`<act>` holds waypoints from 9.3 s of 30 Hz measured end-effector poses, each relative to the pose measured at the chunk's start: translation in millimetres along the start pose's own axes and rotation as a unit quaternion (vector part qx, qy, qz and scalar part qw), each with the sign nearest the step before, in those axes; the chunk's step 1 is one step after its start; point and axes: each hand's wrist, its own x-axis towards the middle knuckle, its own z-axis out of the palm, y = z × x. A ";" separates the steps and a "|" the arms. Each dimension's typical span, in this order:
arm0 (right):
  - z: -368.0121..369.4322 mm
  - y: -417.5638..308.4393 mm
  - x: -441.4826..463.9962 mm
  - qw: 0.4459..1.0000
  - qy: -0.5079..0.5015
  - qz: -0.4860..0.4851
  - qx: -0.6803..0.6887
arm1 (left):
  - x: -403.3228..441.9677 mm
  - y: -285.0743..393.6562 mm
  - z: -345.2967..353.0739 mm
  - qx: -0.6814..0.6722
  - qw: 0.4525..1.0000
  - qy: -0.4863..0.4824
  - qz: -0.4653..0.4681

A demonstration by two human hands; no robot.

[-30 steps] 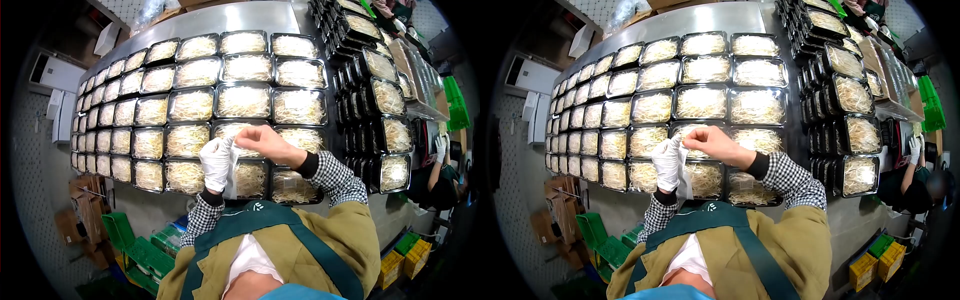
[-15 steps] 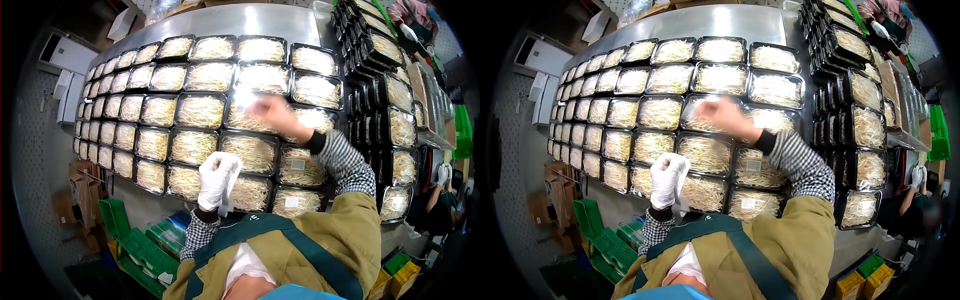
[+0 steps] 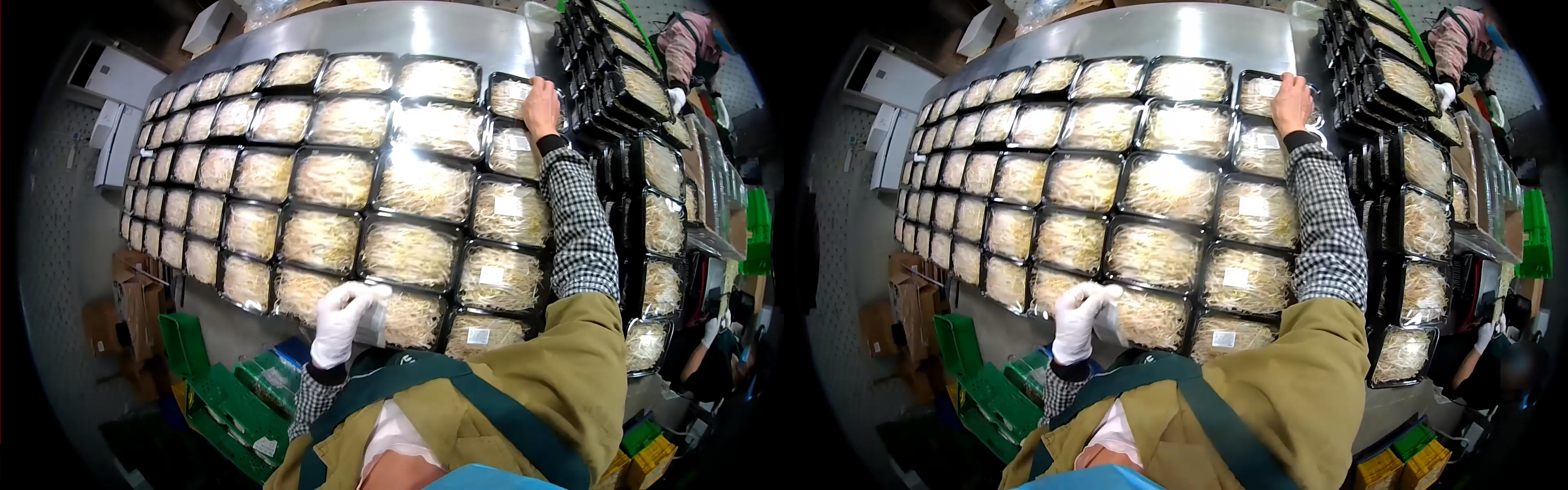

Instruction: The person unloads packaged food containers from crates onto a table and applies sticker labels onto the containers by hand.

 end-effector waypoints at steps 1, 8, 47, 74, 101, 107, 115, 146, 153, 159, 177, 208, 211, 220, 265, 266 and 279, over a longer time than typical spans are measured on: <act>-3.9 -7.8 -8.2 0.999 0.043 -0.007 0.031 | 1.9 -7.0 -2.7 0.012 1.000 0.011 0.020; -206.7 -244.9 -204.9 0.555 -0.605 0.136 0.554 | -8.8 -34.7 -14.8 0.034 0.990 0.082 0.109; -87.0 -296.9 -274.3 0.997 -0.063 -0.008 0.037 | -15.5 -47.3 -171.1 0.029 0.978 -0.183 0.093; -140.8 -333.3 -218.1 0.647 -0.514 0.139 0.546 | 49.6 -33.6 -111.9 0.092 0.987 0.014 0.133; -73.2 -281.7 -108.8 0.802 -0.363 0.065 0.470 | 54.3 1.0 -107.0 -0.003 0.998 -0.045 0.041; 59.0 -176.9 35.3 0.989 -0.125 -0.074 -0.006 | 16.2 22.1 -126.7 -0.092 0.993 -0.040 -0.066; 83.0 -171.3 13.1 0.996 -0.064 -0.070 -0.001 | -14.1 -6.9 -168.6 -0.071 0.997 0.014 -0.041; -121.8 -573.3 -374.2 0.779 -0.311 0.253 0.482 | -19.6 -68.1 -400.7 0.063 0.975 -0.207 0.055; -3.7 -489.5 -288.9 0.993 -0.108 -0.015 0.034 | -20.8 -21.8 -434.6 -0.093 0.975 -0.200 -0.039; -7.6 -487.6 -285.1 0.994 -0.077 -0.002 0.082 | 10.8 -37.4 -401.5 -0.041 0.990 -0.102 0.091; 58.8 -437.0 -188.9 0.997 -0.077 -0.014 0.003 | 62.4 -5.6 -373.7 -0.050 0.989 -0.121 0.069; -16.3 -520.7 -166.1 0.621 -0.565 0.067 0.540 | 112.2 9.8 -321.2 0.043 0.983 0.093 0.151; -10.0 -513.7 -163.1 0.637 -0.573 0.099 0.506 | 117.2 1.4 -329.2 0.037 0.995 0.001 0.093; 170.8 -350.2 49.2 0.985 -0.143 -0.092 -0.025 | 82.6 35.4 -362.9 -0.092 0.992 -0.035 -0.080; 27.2 -724.8 -381.3 0.990 -0.144 -0.011 -0.005 | 21.1 -49.9 -645.6 -0.066 0.956 -0.273 0.079; 27.2 -723.1 -378.9 0.994 -0.110 0.001 0.014 | 22.3 -45.8 -641.7 -0.071 0.959 -0.268 0.064; 15.6 -700.5 -297.4 0.963 -0.153 0.119 0.186 | 57.0 -38.1 -608.2 0.019 0.957 -0.283 0.062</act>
